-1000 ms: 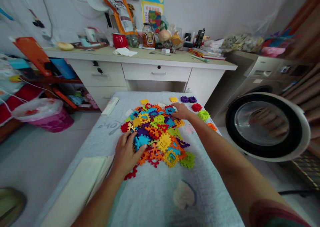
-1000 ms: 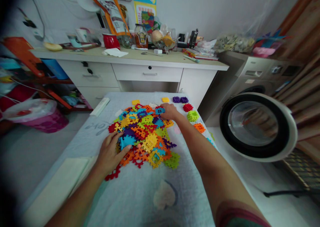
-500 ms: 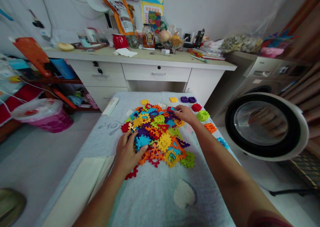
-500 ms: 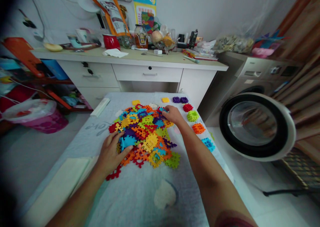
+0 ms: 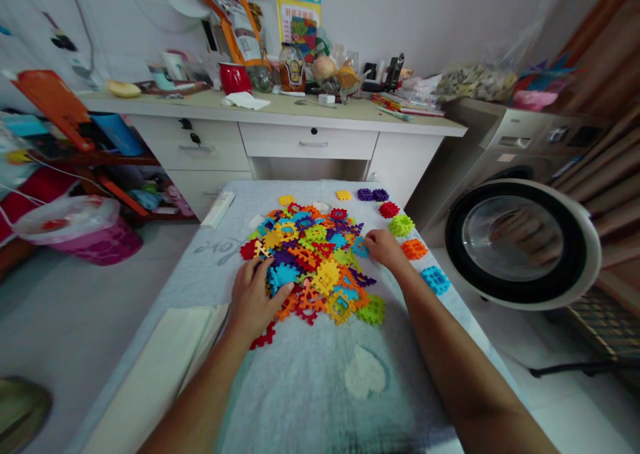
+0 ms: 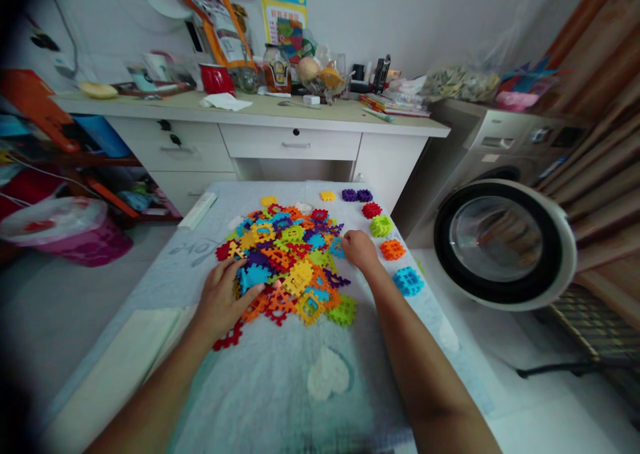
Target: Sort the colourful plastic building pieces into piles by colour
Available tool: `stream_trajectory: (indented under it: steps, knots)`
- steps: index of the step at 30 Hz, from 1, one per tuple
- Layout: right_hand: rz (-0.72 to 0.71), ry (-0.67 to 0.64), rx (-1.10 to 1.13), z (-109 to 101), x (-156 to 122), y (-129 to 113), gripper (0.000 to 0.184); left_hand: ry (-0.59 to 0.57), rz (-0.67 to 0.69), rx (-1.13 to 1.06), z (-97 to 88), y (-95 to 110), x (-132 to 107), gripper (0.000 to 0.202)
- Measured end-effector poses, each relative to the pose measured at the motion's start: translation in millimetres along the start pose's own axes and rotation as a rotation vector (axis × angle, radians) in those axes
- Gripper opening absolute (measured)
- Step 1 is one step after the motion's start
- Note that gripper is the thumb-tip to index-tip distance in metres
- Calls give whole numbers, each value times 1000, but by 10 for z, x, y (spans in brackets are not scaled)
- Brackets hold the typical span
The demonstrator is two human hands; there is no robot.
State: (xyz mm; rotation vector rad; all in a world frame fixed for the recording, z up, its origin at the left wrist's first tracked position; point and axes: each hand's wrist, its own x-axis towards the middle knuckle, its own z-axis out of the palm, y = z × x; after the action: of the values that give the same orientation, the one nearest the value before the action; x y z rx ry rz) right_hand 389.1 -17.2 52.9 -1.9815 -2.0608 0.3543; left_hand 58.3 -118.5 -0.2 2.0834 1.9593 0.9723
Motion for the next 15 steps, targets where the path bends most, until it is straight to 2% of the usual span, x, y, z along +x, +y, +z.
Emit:
stream_trajectory:
  steps: [6, 10, 15]
  knots:
    - [-52, -27, -109, 73, -112, 52, 46, -8, 21, 5, 4, -12, 2, 69]
    - [-64, -14, -135, 111, -158, 24, 46, -6, 18, 9, -3, -4, 7, 68]
    - [-93, 102, -103, -65, -244, 47, 42, -18, -12, -11, -6, 5, 6, 67]
